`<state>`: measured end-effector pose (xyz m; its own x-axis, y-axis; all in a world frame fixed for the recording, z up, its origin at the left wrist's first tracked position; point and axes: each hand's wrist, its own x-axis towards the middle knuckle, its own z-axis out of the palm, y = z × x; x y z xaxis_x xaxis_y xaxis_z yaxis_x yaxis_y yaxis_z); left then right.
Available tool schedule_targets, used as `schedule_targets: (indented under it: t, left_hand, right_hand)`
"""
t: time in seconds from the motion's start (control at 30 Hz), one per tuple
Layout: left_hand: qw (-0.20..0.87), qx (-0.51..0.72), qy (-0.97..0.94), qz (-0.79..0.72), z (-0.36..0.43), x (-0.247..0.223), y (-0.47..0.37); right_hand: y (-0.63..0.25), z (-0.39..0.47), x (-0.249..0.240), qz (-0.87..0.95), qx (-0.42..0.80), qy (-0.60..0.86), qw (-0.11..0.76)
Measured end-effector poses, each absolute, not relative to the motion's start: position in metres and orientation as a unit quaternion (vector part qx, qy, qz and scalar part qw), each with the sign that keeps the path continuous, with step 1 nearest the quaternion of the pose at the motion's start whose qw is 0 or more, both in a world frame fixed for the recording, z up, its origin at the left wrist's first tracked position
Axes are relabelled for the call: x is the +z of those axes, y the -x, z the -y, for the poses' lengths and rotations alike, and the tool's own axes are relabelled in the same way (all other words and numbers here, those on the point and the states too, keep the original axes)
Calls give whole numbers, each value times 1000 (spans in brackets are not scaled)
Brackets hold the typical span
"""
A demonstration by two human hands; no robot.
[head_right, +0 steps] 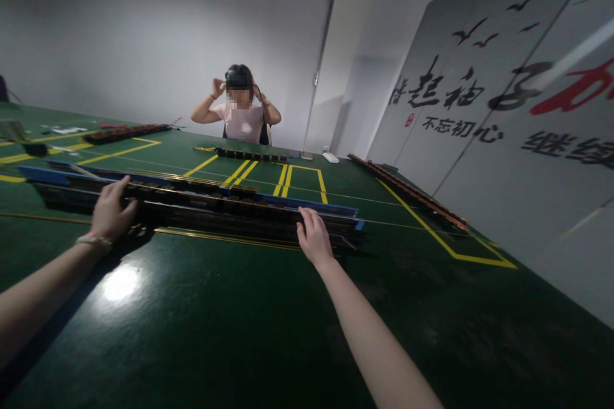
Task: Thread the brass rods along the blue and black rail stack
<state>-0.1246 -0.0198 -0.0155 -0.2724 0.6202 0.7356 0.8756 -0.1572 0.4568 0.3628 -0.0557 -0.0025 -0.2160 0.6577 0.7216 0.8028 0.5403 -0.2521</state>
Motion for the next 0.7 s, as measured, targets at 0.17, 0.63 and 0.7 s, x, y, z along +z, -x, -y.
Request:
schedule_targets:
  t: [0.17,0.63,0.7]
  left_hand:
    - [143,-476,595,631,20,-16,125]
    - [165,-390,604,675,31,-5,115]
    - [185,-355,599,693,33,-3,114]
  right_hand:
    - [-359,57,-2,809,-92,452,364]
    - [-357,57,-2,793,-122,463,377]
    - [-357,57,-2,793,-132,460,378]
